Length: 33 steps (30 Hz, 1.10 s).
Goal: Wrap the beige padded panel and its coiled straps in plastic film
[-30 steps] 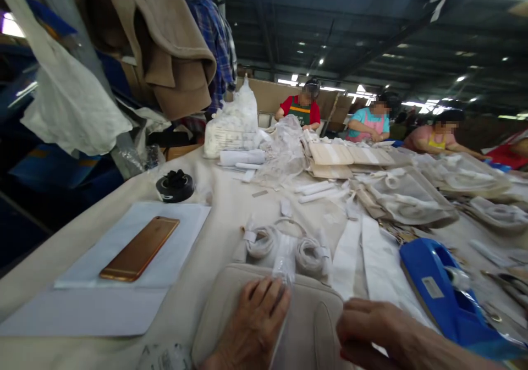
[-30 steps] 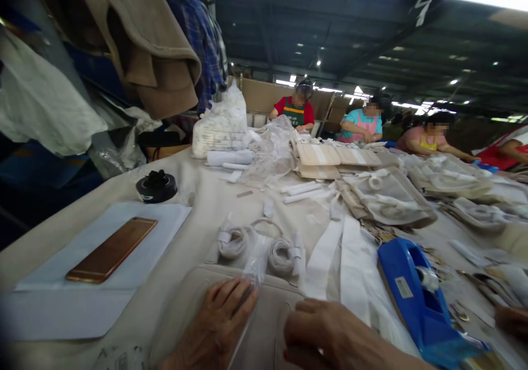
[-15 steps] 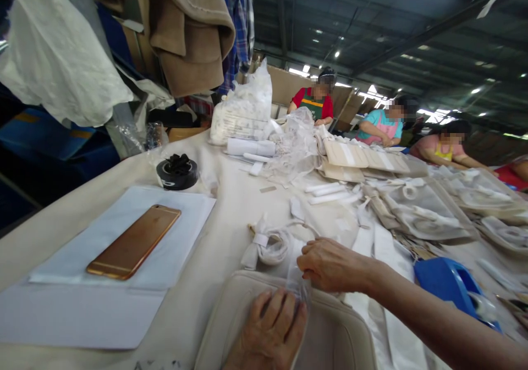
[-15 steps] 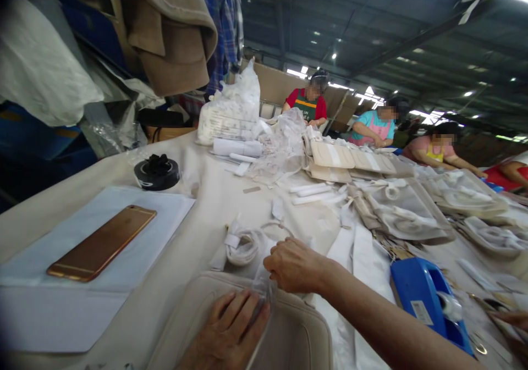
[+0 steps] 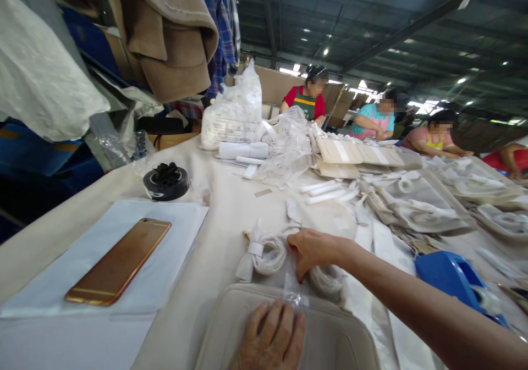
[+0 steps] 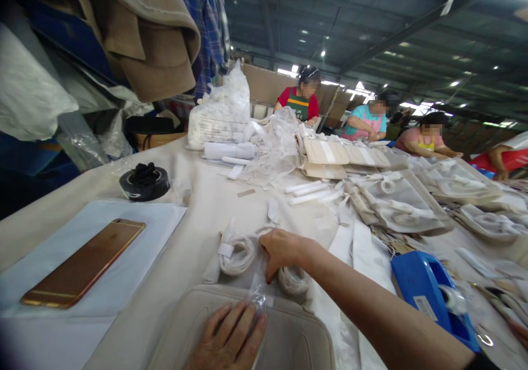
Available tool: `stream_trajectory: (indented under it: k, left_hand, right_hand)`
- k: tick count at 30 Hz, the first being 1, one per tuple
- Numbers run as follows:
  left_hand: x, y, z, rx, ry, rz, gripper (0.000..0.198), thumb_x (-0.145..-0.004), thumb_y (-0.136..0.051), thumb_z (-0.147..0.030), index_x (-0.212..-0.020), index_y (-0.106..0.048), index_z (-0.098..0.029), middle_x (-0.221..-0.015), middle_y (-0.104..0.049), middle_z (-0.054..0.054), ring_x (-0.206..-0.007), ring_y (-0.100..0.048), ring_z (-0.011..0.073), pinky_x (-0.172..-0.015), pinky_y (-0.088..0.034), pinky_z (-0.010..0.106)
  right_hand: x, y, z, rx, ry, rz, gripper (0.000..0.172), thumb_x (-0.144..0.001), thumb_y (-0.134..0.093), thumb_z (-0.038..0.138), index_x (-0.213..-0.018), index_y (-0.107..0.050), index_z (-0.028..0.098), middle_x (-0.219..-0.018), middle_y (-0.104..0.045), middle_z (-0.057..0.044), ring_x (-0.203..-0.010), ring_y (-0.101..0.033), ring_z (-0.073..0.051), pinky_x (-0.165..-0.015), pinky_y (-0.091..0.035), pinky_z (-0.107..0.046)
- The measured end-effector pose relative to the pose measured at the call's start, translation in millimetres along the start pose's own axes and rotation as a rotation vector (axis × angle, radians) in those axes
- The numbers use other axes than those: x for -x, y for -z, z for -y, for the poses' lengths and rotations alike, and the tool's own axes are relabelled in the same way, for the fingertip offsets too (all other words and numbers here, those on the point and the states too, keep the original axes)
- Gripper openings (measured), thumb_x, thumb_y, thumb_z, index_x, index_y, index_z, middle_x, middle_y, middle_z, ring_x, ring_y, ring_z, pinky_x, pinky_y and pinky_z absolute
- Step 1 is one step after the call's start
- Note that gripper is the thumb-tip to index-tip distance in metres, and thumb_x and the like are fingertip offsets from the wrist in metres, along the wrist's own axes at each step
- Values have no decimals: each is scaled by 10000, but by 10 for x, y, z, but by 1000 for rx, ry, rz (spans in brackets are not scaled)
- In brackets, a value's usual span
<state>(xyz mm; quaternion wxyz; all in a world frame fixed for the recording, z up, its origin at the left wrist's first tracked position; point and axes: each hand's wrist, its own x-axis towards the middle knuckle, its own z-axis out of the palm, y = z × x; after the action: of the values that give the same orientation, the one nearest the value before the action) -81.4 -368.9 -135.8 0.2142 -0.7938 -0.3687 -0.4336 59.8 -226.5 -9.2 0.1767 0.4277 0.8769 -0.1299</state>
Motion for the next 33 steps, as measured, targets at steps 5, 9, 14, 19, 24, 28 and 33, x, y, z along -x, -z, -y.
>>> stream_trajectory:
  k: [5,9,14,19,24,28,33]
  left_hand:
    - [-18,38,19,4,-18,56,310,-925,-361,-157,-998,-659,-202,-1000,-645,43,-1017,-515,187,-960,-300,343]
    - [-19,120,17,22,-25,118,345,-936,-318,-204,-1062,-638,-182,-1036,-650,54,-1042,-506,201,-946,-301,351]
    - [-84,302,28,241,84,288,332,-834,-390,-114,-1091,-599,-137,-1097,-642,90,-1095,-510,207,-961,-362,358]
    - [-177,554,99,565,392,203,269,-835,-385,-37,-917,-603,-171,-916,-655,52,-912,-602,135,-825,-499,244]
    - [104,922,-75,420,577,333,186,-876,-418,-107,-906,-579,-196,-797,-630,23,-744,-626,136,-667,-517,221]
    - [342,1015,-356,249,708,505,81,-837,-487,-155,-847,-551,-205,-772,-598,33,-732,-619,179,-640,-503,273]
    - [257,935,-508,166,905,577,64,-782,-527,-159,-829,-537,-200,-786,-596,30,-735,-620,196,-654,-489,304]
  right_hand:
    - [16,10,-280,-36,-50,-127,354,-550,-855,274,-826,-661,168,-694,-638,31,-603,-567,-110,-492,-362,-179]
    - [289,-71,-174,25,-141,-387,116,-822,-598,118,-931,-634,137,-887,-653,-76,-838,-586,-186,-723,-425,-278]
    - [747,-691,412,-19,91,-648,204,-891,-431,108,-932,-621,169,-904,-643,-78,-852,-563,-199,-787,-439,-342]
    - [880,-1134,616,-29,172,-839,301,-889,-410,94,-1137,-577,128,-1117,-636,-125,-1023,-567,-240,-877,-485,-391]
    - [864,-1142,548,-49,176,-879,290,-914,-405,135,-1134,-594,140,-1115,-648,-120,-1018,-579,-238,-873,-516,-414]
    - [871,-1158,570,-53,179,-908,291,-916,-407,138,-1136,-597,141,-1113,-648,-119,-1014,-581,-237,-875,-519,-425]
    - [865,-1192,577,-61,175,-927,280,-915,-415,143,-1124,-602,148,-1115,-646,-115,-1028,-574,-243,-882,-511,-423]
